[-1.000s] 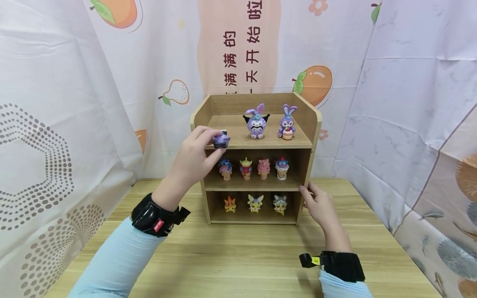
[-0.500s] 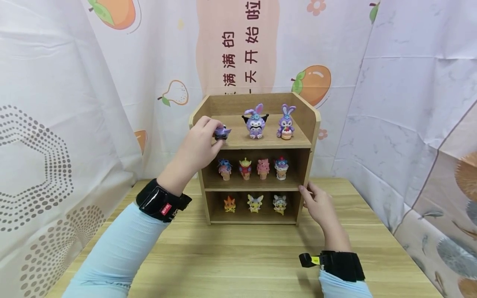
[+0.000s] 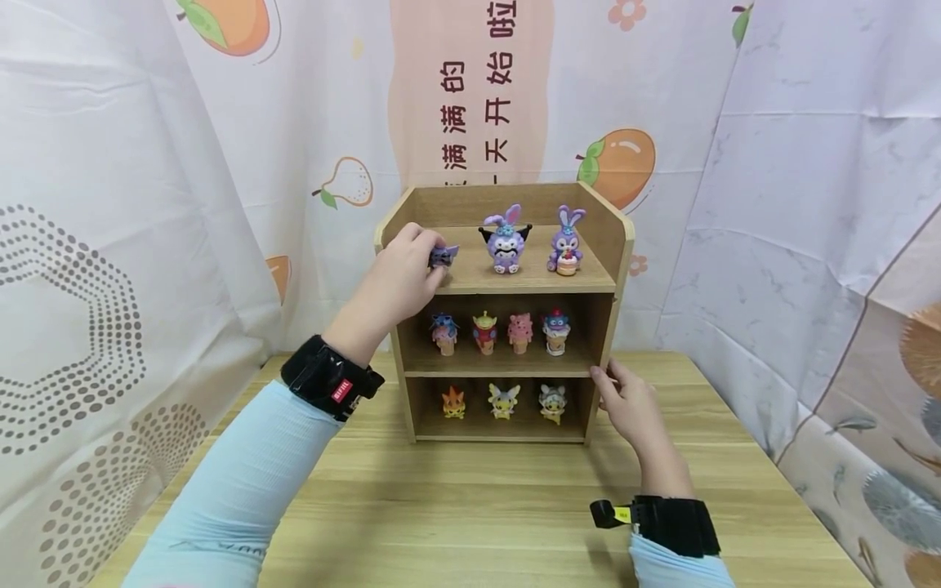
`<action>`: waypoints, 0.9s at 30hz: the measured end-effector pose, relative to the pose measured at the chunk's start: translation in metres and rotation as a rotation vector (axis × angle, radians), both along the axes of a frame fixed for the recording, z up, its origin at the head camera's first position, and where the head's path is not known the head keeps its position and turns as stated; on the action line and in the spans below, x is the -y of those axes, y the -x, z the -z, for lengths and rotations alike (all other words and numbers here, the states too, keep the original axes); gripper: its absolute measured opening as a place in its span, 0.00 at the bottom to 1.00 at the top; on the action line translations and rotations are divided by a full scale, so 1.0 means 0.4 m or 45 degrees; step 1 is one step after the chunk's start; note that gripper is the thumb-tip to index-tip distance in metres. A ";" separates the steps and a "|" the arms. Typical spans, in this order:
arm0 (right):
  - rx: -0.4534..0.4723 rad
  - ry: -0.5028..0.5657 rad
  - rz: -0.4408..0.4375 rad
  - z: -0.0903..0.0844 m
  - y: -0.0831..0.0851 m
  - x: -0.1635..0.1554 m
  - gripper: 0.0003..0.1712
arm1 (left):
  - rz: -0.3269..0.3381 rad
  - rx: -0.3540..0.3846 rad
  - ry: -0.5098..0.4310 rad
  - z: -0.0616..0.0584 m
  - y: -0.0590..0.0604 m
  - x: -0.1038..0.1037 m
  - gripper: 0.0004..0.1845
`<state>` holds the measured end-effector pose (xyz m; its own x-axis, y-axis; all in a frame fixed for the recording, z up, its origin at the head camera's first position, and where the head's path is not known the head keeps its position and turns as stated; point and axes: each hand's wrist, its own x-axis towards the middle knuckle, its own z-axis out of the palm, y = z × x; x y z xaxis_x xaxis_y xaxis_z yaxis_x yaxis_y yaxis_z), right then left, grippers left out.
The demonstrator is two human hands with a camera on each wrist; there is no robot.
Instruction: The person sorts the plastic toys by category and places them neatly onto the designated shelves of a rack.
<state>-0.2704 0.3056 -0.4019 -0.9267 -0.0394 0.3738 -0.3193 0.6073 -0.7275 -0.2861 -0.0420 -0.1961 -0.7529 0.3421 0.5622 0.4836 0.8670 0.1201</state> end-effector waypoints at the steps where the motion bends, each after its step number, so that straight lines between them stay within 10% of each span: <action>1: -0.002 0.001 0.001 0.000 0.000 0.000 0.35 | -0.008 0.013 0.007 -0.001 0.003 -0.002 0.16; 27: -0.032 -0.015 -0.002 0.005 0.004 -0.001 0.30 | -0.065 0.137 -0.040 -0.005 0.033 -0.017 0.15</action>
<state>-0.2721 0.3061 -0.4038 -0.9169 -0.0451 0.3967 -0.3383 0.6151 -0.7121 -0.2991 -0.0354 -0.1941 -0.8255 0.2856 0.4867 0.4220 0.8851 0.1963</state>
